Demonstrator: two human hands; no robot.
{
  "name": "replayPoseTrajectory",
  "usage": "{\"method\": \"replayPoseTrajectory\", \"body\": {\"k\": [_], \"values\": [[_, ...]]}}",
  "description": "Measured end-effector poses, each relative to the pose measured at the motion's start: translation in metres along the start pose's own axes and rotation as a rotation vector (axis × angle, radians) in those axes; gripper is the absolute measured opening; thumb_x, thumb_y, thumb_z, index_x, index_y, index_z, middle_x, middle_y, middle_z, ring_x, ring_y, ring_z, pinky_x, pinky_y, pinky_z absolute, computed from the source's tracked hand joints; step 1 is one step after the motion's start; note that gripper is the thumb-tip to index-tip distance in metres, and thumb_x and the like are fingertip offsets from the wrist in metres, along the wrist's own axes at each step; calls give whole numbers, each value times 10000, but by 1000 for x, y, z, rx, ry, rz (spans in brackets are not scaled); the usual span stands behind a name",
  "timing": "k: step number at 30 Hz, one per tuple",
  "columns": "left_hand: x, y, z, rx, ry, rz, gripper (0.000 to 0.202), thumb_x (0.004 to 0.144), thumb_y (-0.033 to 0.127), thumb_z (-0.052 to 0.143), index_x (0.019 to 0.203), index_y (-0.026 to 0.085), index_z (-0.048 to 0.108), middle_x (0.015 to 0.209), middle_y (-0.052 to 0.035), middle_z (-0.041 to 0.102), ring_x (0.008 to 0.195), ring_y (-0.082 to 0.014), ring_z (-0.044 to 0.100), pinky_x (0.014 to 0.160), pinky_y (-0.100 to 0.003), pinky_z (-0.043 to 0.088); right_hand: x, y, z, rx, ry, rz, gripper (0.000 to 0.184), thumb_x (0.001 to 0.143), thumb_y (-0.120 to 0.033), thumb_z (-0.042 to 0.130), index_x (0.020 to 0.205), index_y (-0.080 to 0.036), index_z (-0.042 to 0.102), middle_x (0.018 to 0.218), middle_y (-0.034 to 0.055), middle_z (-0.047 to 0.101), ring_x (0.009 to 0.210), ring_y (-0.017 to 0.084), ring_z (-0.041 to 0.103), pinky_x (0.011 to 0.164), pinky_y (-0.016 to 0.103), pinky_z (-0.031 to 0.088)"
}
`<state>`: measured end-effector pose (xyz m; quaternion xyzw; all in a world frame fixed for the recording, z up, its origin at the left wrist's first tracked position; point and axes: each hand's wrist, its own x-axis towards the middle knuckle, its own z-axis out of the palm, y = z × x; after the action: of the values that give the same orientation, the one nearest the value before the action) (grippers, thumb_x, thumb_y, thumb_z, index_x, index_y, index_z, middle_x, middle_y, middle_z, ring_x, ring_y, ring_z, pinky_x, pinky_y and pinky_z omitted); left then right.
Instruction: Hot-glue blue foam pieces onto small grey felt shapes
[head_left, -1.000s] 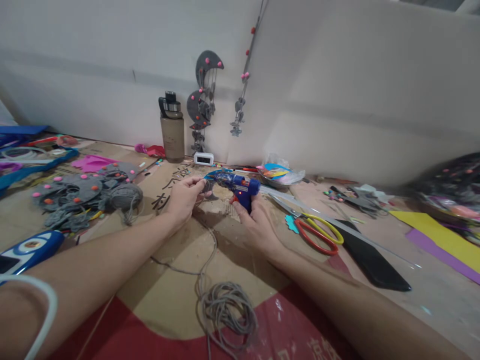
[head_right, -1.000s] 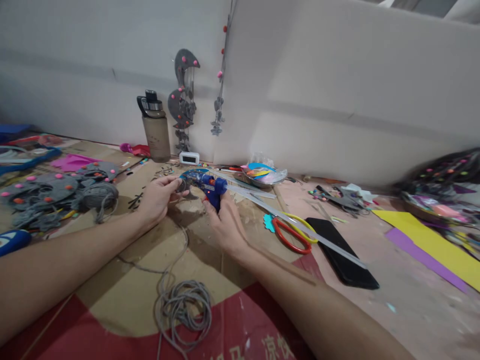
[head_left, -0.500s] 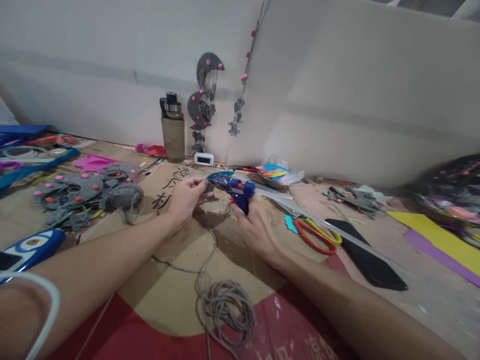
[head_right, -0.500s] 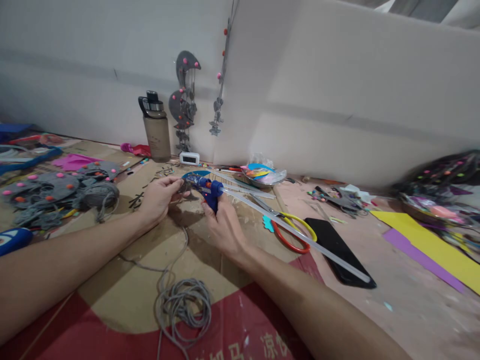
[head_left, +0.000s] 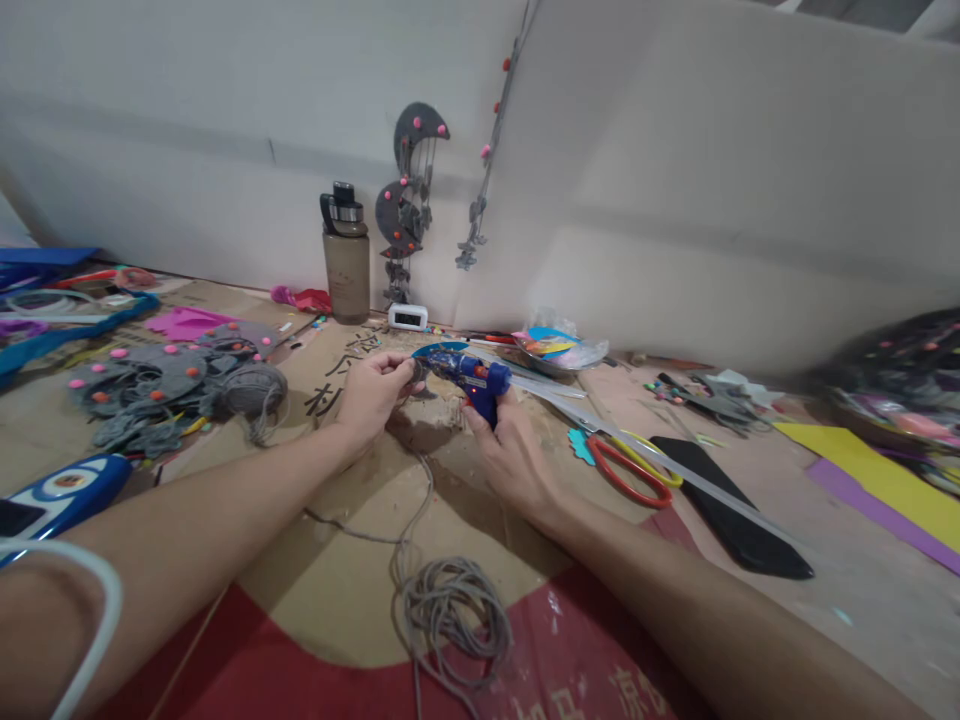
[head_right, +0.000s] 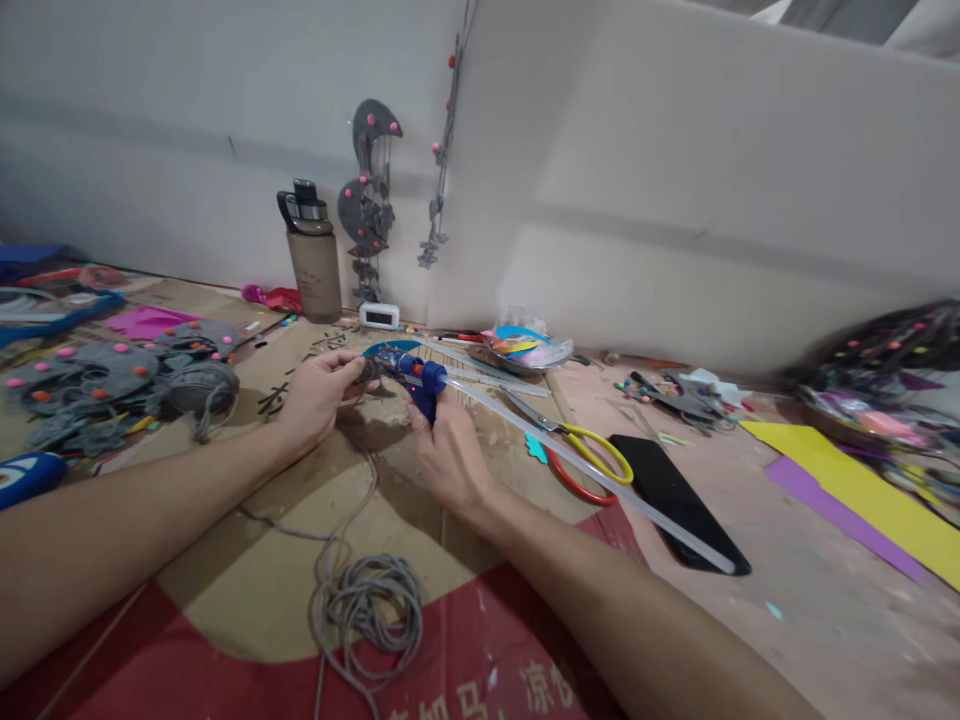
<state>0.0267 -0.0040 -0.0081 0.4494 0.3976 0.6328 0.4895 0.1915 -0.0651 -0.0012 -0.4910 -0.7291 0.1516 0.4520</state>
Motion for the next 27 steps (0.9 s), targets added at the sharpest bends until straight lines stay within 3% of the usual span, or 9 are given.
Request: {"method": "replayPoseTrajectory", "body": {"k": [15, 27], "values": [[1, 2, 0, -62, 50, -22, 262, 579, 318, 729, 688, 108, 617, 664, -22, 612, 619, -110, 589, 652, -293, 560, -1, -2, -3, -47, 15, 55, 372, 862, -325, 413, 1178, -142, 482, 1067, 128, 601, 956, 240, 567, 862, 395, 432], [3, 3, -1, -102, 61, -30, 252, 592, 306, 713, 690, 105, 597, 680, -36, 630, 650, -138, 623, 661, -313, 555, -1, 1, -3, -57, 50, 24, 391, 862, -342, 414, 1188, -139, 490, 1131, 133, 584, 1014, 246, 548, 903, 402, 409]]}}
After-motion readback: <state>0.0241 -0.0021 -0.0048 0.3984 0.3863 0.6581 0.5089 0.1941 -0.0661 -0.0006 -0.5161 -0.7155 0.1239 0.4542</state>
